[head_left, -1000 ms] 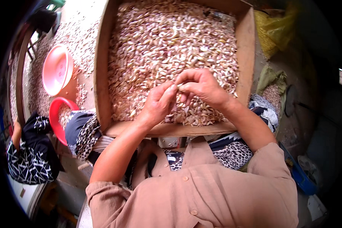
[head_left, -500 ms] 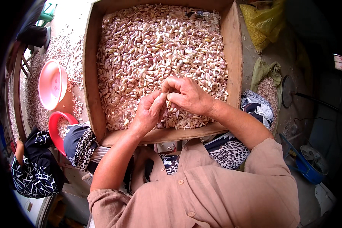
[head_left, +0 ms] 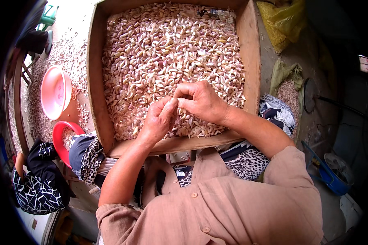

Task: The person sorts through a tray of garlic cloves by hand, picking out specific cloves and placing them into bowls or other sections of the tray.

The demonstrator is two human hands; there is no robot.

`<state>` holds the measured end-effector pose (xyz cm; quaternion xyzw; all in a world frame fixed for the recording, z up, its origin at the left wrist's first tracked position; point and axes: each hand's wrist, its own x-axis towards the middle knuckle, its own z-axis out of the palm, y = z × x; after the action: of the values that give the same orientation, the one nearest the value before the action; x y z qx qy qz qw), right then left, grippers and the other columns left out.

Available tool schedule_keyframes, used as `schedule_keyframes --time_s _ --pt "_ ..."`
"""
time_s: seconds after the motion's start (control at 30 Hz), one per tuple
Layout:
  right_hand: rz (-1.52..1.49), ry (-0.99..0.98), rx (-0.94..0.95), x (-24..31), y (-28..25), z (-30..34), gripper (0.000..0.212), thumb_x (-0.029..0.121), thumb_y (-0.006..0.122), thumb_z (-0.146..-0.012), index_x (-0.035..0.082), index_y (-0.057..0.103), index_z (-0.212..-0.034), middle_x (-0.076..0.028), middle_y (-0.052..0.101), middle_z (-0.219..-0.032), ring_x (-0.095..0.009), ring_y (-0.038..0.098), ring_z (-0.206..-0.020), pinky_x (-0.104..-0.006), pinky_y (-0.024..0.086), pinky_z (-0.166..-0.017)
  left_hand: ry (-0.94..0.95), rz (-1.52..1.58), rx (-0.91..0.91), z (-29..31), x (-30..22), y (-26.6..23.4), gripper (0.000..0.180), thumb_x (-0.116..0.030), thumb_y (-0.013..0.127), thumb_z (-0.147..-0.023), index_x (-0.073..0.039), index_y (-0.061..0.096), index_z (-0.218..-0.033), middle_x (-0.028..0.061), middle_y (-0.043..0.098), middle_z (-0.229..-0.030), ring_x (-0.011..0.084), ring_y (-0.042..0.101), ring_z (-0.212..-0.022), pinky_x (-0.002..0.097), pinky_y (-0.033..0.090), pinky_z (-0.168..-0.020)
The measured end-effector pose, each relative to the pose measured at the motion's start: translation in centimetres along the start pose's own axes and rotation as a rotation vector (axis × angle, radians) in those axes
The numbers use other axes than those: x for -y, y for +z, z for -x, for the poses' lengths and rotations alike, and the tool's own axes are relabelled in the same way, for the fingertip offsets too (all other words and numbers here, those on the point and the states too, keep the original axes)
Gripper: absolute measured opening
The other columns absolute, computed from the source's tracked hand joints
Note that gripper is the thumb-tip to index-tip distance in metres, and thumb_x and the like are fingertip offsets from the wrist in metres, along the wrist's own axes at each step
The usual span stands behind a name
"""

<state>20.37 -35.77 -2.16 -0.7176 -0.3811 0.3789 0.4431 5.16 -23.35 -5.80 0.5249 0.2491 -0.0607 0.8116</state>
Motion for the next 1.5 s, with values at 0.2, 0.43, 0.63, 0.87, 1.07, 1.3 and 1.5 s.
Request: schedule_keyframes --time_s 0.2,0.43,0.63,0.87,1.07,1.3,1.5 --pt "0.129 -0.115 -0.043 0.3 -0.1 0.5 0.012 0.007 0.069 -0.087 -0.001 0.067 -0.096 -0.013 0.071 -0.081 -0.020 0.071 -0.072 -0.0322 0.053 -0.066 -0.185 0.225 -0.104 0.0 -0.3 -0.2 0.040 -0.039 0.048 -0.110 -0.010 0.053 -0.084 0.0014 0.051 -0.067 0.0108 0.047 -0.050 0.0251 0.036 -0.042" --pt "0.177 -0.316 -0.099 0.5 0.7 1.1 0.010 0.004 0.069 -0.087 0.005 0.067 -0.097 -0.014 0.069 -0.085 -0.032 0.071 -0.079 -0.0403 0.056 -0.068 -0.348 0.354 -0.264 -0.3 -1.2 0.6 0.032 -0.035 0.051 -0.107 -0.009 0.057 -0.089 0.0036 0.059 -0.070 0.0148 0.055 -0.051 0.0247 0.040 -0.043" --pt "0.160 -0.133 -0.137 0.6 0.1 1.2 0.012 0.002 0.069 -0.088 0.003 0.067 -0.100 -0.015 0.067 -0.083 -0.030 0.070 -0.077 -0.0369 0.054 -0.068 -0.313 0.324 -0.172 -0.3 -0.9 -0.5 0.031 -0.033 0.049 -0.109 -0.009 0.057 -0.090 0.0038 0.058 -0.070 0.0145 0.054 -0.053 0.0257 0.042 -0.044" --pt "0.217 -0.148 -0.085 -0.2 0.4 1.0 0.007 0.005 0.064 -0.089 0.002 0.063 -0.095 -0.017 0.066 -0.083 -0.035 0.069 -0.076 -0.0428 0.052 -0.067 -0.247 0.460 -0.170 -0.5 -0.6 -0.4 0.041 -0.036 0.052 -0.109 -0.012 0.047 -0.076 0.0012 0.046 -0.064 0.0144 0.045 -0.052 0.0274 0.041 -0.046" --pt "0.187 -0.048 -0.058 0.0 0.2 0.6 0.007 0.004 0.068 -0.085 0.001 0.067 -0.091 -0.017 0.067 -0.084 -0.032 0.069 -0.076 -0.0394 0.054 -0.069 -0.224 0.429 -0.211 -0.3 -0.9 -0.6 0.043 -0.037 0.056 -0.108 -0.013 0.045 -0.074 -0.0002 0.043 -0.064 0.0122 0.043 -0.052 0.0270 0.041 -0.045" --pt "0.227 -0.164 -0.032 -0.8 0.3 0.0 0.022 0.002 0.068 -0.084 0.005 0.070 -0.106 -0.015 0.070 -0.094 -0.033 0.070 -0.084 -0.0392 0.056 -0.075 -0.224 0.410 -0.233 -0.2 -1.6 -0.5 0.042 -0.037 0.054 -0.109 -0.013 0.045 -0.075 0.0000 0.044 -0.063 0.0117 0.042 -0.048 0.0256 0.038 -0.042" --pt "0.521 -0.083 -0.362 -1.9 -3.5 -2.3 0.018 0.005 0.070 -0.085 0.006 0.071 -0.103 -0.011 0.070 -0.102 -0.028 0.068 -0.097 -0.0394 0.055 -0.087 -0.260 0.336 -0.171 0.5 -1.7 0.4 0.045 -0.039 0.054 -0.109 -0.014 0.045 -0.073 -0.0016 0.043 -0.060 0.0097 0.042 -0.047 0.0242 0.032 -0.040"
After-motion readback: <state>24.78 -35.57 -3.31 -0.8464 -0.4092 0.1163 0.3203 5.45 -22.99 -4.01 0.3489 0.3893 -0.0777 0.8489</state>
